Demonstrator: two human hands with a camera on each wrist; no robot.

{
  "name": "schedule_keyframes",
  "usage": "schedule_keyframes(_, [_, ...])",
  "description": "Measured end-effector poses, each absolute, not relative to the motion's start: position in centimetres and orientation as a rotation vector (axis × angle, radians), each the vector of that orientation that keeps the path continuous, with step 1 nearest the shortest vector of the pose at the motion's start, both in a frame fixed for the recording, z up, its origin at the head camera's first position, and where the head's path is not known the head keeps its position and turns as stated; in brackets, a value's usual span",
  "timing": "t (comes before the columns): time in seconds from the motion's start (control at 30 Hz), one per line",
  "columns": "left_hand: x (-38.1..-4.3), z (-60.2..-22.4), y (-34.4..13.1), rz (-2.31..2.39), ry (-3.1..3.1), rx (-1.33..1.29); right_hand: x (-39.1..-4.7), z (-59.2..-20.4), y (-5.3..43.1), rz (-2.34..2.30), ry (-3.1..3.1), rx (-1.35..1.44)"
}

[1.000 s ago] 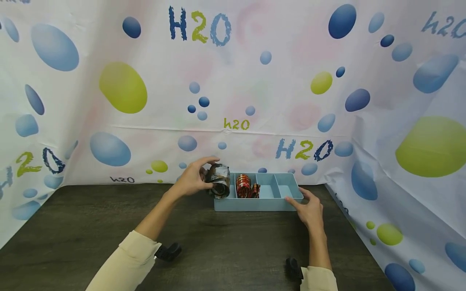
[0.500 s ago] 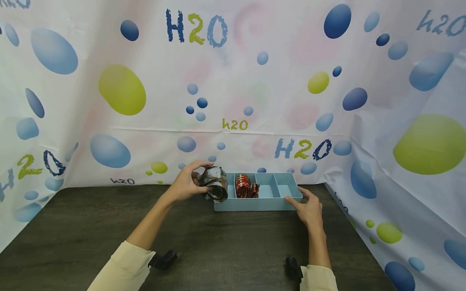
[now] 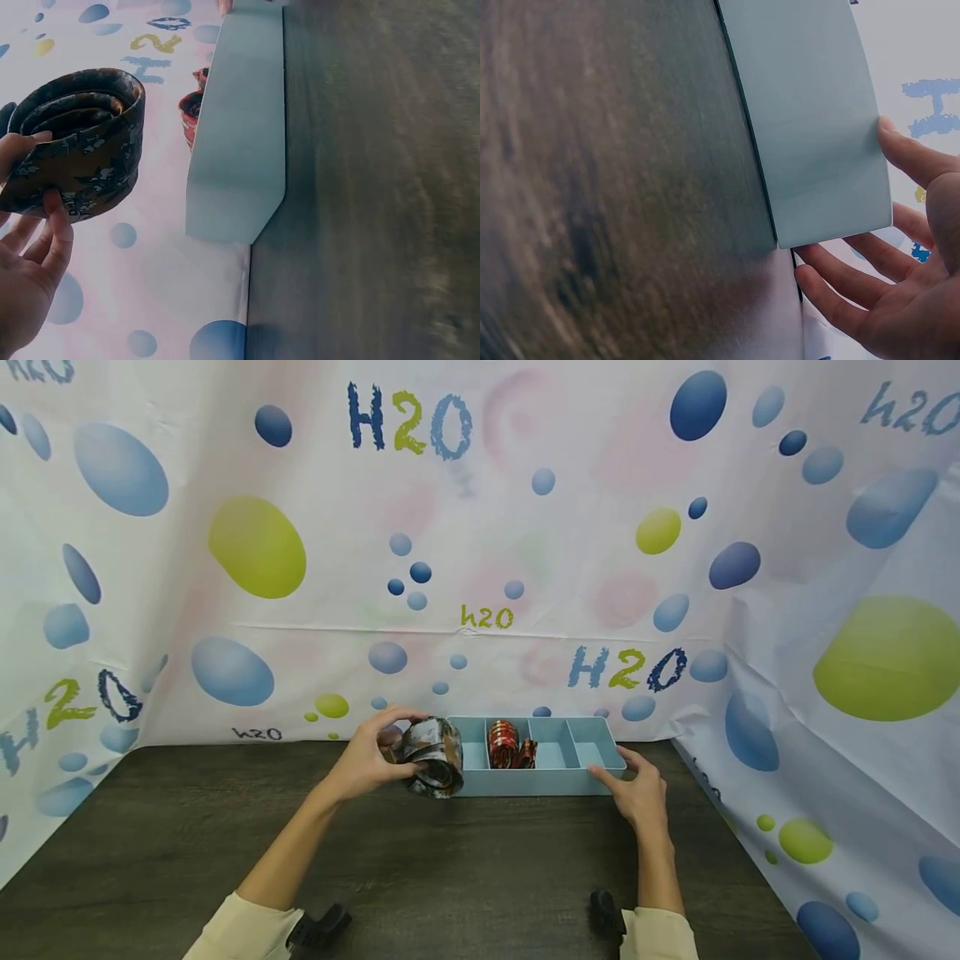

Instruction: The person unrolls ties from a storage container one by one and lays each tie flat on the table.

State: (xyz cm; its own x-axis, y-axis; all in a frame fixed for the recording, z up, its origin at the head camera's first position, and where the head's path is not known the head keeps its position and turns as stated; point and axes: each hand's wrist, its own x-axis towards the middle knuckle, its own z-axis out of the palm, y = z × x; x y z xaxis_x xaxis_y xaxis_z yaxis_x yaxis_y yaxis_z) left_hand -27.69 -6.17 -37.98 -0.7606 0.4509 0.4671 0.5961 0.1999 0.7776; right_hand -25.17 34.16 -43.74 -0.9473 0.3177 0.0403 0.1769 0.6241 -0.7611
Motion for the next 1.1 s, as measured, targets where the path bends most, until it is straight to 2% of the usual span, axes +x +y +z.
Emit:
schedule_keyframes(0.43, [-25.5, -39.7, -6.6, -1.396, -2.332, -0.996, -25.1, -43.8, 34.2, 1.250, -2.671, -0.421])
schedule_keyframes(1.1, [-24.5, -42.1, -7.1, -1.308, -2.557, -0.969, -25.1, -43.7, 34.0, 1.249, -2.681, -0.427])
